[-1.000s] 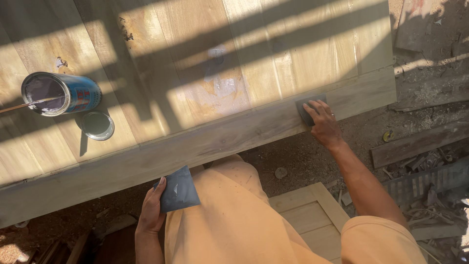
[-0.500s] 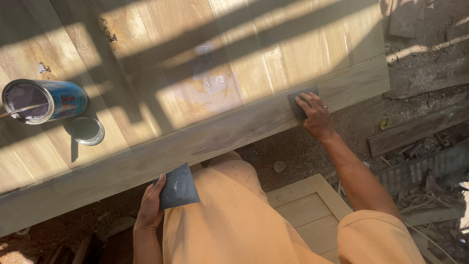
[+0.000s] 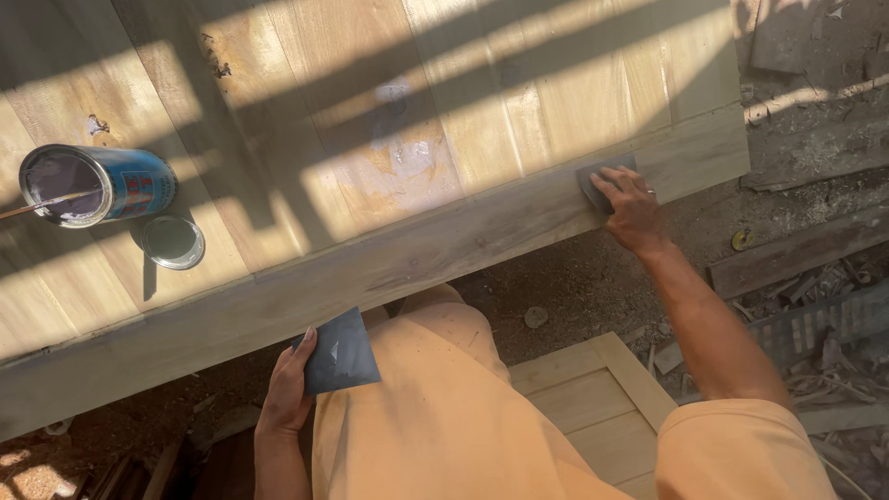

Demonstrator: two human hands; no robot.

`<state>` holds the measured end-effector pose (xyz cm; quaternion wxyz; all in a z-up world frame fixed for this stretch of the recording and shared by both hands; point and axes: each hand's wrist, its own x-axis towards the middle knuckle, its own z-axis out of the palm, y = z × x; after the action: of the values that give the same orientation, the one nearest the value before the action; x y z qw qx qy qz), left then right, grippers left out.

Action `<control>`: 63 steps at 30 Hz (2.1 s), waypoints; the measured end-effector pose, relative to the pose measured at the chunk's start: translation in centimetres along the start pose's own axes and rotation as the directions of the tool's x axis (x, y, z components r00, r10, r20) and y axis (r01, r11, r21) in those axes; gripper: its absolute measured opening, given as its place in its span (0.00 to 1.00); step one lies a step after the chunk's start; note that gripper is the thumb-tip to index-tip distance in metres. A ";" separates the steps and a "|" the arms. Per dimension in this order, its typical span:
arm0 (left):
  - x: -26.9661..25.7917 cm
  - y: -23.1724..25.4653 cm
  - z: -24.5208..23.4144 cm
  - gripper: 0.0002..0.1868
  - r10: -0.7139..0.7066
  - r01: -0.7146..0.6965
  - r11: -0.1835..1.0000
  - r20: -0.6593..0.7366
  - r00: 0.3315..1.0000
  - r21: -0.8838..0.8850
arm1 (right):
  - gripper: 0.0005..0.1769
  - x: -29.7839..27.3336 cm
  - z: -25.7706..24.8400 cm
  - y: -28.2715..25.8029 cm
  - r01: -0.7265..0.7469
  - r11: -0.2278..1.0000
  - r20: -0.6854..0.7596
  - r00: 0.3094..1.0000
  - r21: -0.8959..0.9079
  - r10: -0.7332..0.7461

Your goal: The person sands a large wooden board using a sanding block, moving along the edges and surface. A dog briefly appears and is petted before the person resumes sanding.

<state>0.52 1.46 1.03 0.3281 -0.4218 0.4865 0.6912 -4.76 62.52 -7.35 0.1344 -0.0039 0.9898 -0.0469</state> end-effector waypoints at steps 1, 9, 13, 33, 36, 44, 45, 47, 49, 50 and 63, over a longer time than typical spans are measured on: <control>-0.5 -0.1 -0.4 0.19 0.007 -0.007 1.000 0.010 1.000 0.006 | 0.34 -0.6 0.3 -0.1 -0.011 1.000 0.035 0.999 0.006 0.011; -2.1 -1.5 0.0 0.18 0.027 -0.028 0.999 -0.027 0.999 -0.039 | 0.30 -0.2 -0.8 2.8 0.009 1.000 0.105 0.994 0.001 -0.009; -0.6 -2.6 0.8 0.17 0.006 -0.010 0.999 -0.084 0.996 -0.049 | 0.33 1.6 -1.6 4.7 -0.007 0.998 -0.006 1.000 0.058 0.007; -3.8 -21.3 2.4 0.19 0.096 -0.095 0.953 -0.011 0.995 -0.289 | 0.15 2.0 0.5 -18.6 -0.010 0.998 0.177 0.984 0.058 -0.001; -4.7 -23.1 4.3 0.18 0.042 -0.048 0.962 -0.029 0.999 -0.270 | 0.17 4.1 -2.9 -18.1 0.087 0.992 0.360 0.926 0.091 -0.114; -7.8 -23.9 5.8 0.21 0.100 -0.168 0.878 -0.172 0.980 -0.449 | 0.26 13.5 -9.0 -3.9 0.061 0.990 0.572 0.820 -0.130 0.025; -7.9 -23.2 6.5 0.22 0.095 -0.180 0.883 -0.209 0.973 -0.435 | 0.28 14.1 -9.1 -3.3 0.084 0.989 0.583 0.813 -0.118 0.001; -9.7 -23.5 9.2 0.22 0.061 -0.185 0.870 -0.274 0.960 -0.457 | 0.30 15.1 -8.5 -3.3 0.141 0.986 0.654 0.755 -0.093 -0.046; -9.1 -22.4 11.3 0.21 0.078 -0.220 0.845 -0.294 0.953 -0.488 | 0.28 16.1 -7.7 -4.0 0.162 0.986 0.707 0.703 -0.051 -0.079; -9.0 -21.6 12.5 0.21 0.088 -0.223 0.849 -0.288 0.954 -0.479 | 0.27 15.9 -7.4 -3.8 0.176 0.983 0.721 0.687 -0.049 -0.087; -6.9 -19.3 21.1 0.20 0.101 -0.177 0.883 -0.191 0.976 -0.434 | 0.27 16.6 -7.9 -3.4 0.271 0.962 0.699 0.690 -0.010 -0.188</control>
<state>14.62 27.19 3.26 0.1307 -0.5049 0.3682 0.7697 -22.89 59.54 -3.90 0.4864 -0.1524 0.8603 -0.0029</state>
